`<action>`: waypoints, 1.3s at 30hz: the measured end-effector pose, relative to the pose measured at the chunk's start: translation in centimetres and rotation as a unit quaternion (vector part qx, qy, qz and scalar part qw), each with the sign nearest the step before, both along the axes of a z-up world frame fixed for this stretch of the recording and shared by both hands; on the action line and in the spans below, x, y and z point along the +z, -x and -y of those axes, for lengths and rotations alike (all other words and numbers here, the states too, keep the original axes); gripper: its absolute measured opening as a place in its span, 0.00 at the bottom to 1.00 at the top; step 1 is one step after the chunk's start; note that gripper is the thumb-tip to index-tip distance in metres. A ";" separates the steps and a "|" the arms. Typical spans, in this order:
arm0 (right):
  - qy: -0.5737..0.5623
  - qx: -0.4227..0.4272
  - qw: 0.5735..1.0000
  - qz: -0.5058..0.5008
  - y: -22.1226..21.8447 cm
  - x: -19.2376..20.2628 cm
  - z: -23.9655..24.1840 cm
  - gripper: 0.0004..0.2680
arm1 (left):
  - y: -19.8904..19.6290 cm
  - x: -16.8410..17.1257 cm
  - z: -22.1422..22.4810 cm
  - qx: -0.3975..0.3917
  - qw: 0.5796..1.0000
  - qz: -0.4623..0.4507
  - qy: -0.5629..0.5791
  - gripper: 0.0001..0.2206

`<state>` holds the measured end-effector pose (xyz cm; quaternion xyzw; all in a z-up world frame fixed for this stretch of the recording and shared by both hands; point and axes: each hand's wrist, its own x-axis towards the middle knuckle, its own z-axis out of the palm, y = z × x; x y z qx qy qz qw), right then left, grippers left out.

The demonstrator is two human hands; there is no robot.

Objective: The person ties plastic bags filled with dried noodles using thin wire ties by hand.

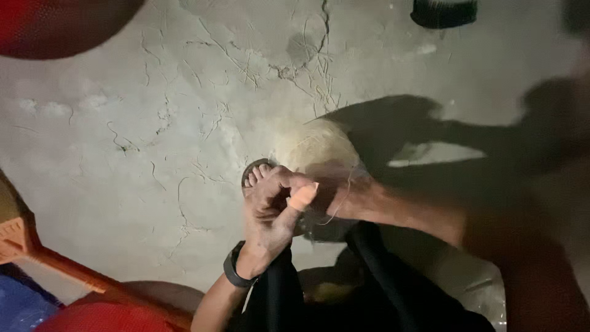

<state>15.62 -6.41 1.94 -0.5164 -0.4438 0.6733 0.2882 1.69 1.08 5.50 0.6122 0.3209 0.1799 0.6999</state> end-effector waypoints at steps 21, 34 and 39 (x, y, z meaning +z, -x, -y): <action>-0.032 0.016 0.975 0.217 0.2 -5.7 5.0 0.12 | -2.7 0.2 0.7 -0.062 0.987 0.003 -0.146 0.05; -0.196 0.117 0.886 0.403 -2.5 0.4 5.6 0.24 | 0.0 -0.9 -1.9 -0.111 0.869 -0.099 -0.473 0.14; -0.349 0.159 0.770 0.510 -5.9 5.5 8.1 0.32 | 1.5 2.2 -3.1 -0.124 0.861 -0.124 -0.478 0.07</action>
